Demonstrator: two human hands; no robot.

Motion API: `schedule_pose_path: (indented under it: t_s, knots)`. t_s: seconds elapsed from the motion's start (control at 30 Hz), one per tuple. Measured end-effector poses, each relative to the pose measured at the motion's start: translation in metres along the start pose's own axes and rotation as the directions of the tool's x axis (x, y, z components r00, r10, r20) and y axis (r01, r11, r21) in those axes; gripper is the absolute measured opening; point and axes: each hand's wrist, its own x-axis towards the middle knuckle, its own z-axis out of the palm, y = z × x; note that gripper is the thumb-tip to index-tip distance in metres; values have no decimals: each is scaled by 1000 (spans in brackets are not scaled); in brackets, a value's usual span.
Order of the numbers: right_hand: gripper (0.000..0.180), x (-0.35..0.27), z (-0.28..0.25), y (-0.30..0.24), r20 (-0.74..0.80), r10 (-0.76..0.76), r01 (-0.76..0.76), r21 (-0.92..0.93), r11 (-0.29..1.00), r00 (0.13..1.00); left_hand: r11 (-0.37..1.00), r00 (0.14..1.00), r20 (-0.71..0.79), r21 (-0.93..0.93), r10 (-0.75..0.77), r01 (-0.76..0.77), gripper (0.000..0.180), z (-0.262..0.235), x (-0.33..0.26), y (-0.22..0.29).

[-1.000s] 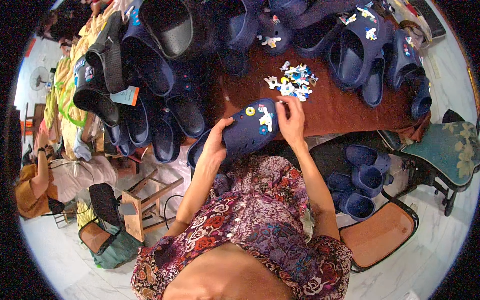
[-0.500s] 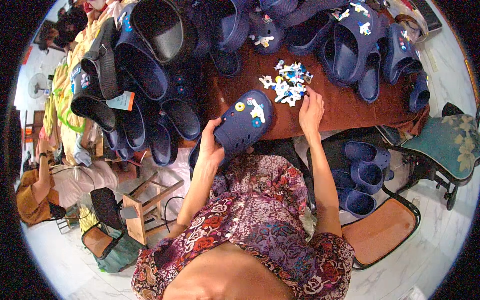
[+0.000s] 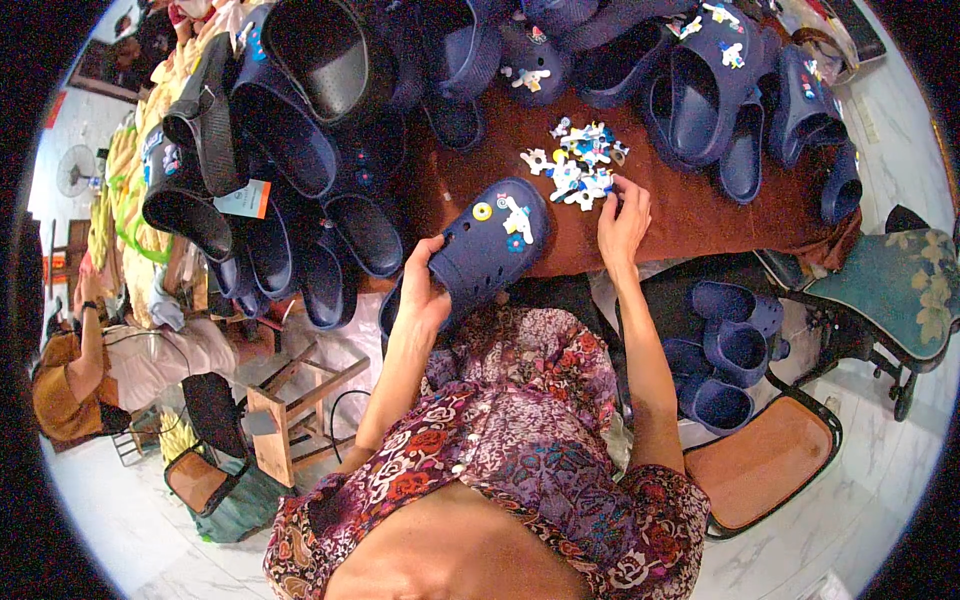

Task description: Attaching decorative charms to the holes of blue clogs.

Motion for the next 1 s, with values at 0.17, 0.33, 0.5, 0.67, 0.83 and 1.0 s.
schedule_pose_path:
  t_s: [0.17,0.33,0.5,0.67,0.83,1.0]
  knots:
    - [30,-8,-4,-37,60,-136,146,-206,968,989,1000,999,40,-6,-14,15,34,-19,12,-4]
    - [38,-10,11,-58,237,-220,265,-180,947,946,1000,999,28,18,19,-19,43,-18,12,-5]
    - [36,-5,11,-72,365,-344,392,-64,918,865,999,999,53,-33,0,1,28,-12,1,-4]
    - [31,-7,7,-59,269,-287,315,-66,947,919,1000,999,41,-12,15,-15,27,-8,-10,-5]
    - [37,-9,1,-44,203,-208,238,-136,962,957,999,998,-43,-21,40,-41,29,-22,-19,-9]
    - [38,-11,0,-46,204,-199,229,-132,964,958,990,997,-50,-123,57,-62,28,-15,-31,-3]
